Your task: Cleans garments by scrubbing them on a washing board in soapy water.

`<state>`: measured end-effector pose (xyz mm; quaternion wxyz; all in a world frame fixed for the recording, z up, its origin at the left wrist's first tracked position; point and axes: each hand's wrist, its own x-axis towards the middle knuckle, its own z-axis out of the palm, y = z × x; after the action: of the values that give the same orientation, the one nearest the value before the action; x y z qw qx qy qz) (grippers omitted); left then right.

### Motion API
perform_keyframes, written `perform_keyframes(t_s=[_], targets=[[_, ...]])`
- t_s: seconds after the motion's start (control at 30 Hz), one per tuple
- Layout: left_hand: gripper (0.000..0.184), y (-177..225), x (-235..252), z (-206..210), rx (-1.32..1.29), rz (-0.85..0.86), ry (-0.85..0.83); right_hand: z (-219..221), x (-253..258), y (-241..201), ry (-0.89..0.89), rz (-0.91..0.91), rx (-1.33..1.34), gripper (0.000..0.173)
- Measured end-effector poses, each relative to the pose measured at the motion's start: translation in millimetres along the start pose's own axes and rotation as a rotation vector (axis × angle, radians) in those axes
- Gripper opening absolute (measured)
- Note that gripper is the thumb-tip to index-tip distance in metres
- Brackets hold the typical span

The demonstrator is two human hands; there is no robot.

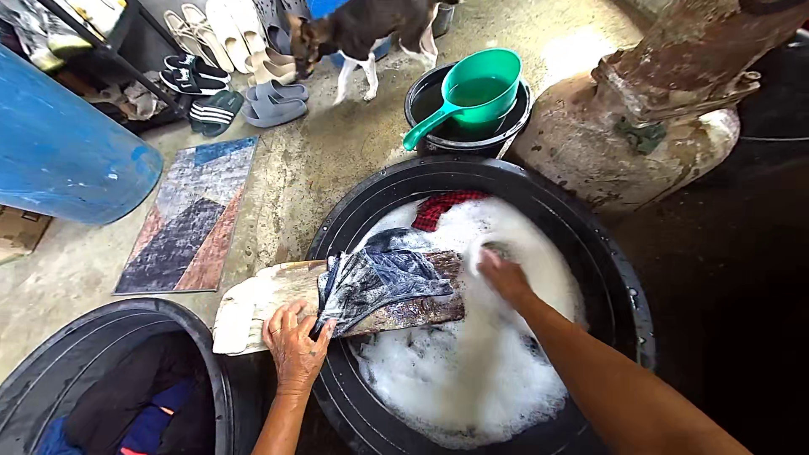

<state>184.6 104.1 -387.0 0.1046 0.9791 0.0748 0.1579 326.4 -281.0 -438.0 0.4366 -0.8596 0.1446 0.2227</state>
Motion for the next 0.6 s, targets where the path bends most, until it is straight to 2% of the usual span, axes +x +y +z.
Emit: perform_keyframes(t_s=[0.07, 0.13, 0.2, 0.27, 0.3, 0.37, 0.43, 0.5, 0.53, 0.6], targets=[[0.052, -4.8, -0.1, 0.6, -0.012, -0.022, 0.008, 28.4, -11.0, -37.4, -0.187, -0.101, 0.104, 0.038], [0.048, -3.6, -1.0, 1.8, -0.015, -0.053, 0.016, 64.4, -38.0, -90.2, -0.325, -0.179, 0.127, 0.038], [0.041, -2.9, -1.4, 3.8, -0.015, -0.066, 0.047, 101.5, -76.2, -144.6, -0.389, -0.282, 0.060, 0.049], [0.035, -3.1, -1.3, 4.8, -0.010, -0.069, 0.066, 134.6, -97.6, -175.3, -0.431, -0.395, -0.104, 0.049], [0.032, -2.9, -0.3, 4.1, -0.009, -0.068, 0.066, 145.2, -98.0, -175.8, -0.420, -0.460, -0.209, 0.046], [0.029, -2.1, 0.2, 1.5, -0.008, -0.058, 0.049, 141.5, -80.4, -150.1, -0.357, -0.500, -0.341, 0.049], [0.028, 0.9, -1.6, 0.9, -0.010, -0.062, 0.025, 104.9, -48.2, -103.3, -0.245, -0.364, -0.389, 0.056], [0.026, 1.4, -1.4, 1.4, -0.015, -0.068, 0.017, 62.7, -13.3, -57.6, -0.089, -0.175, -0.421, 0.055], [0.025, 1.5, -0.4, 2.3, -0.015, -0.067, 0.022, 41.8, -2.4, -47.6, -0.054, -0.080, -0.443, 0.055], [0.026, 1.0, 2.1, 4.3, -0.013, -0.064, 0.036, 18.9, -0.3, -62.5, -0.071, -0.001, -0.433, 0.055]])
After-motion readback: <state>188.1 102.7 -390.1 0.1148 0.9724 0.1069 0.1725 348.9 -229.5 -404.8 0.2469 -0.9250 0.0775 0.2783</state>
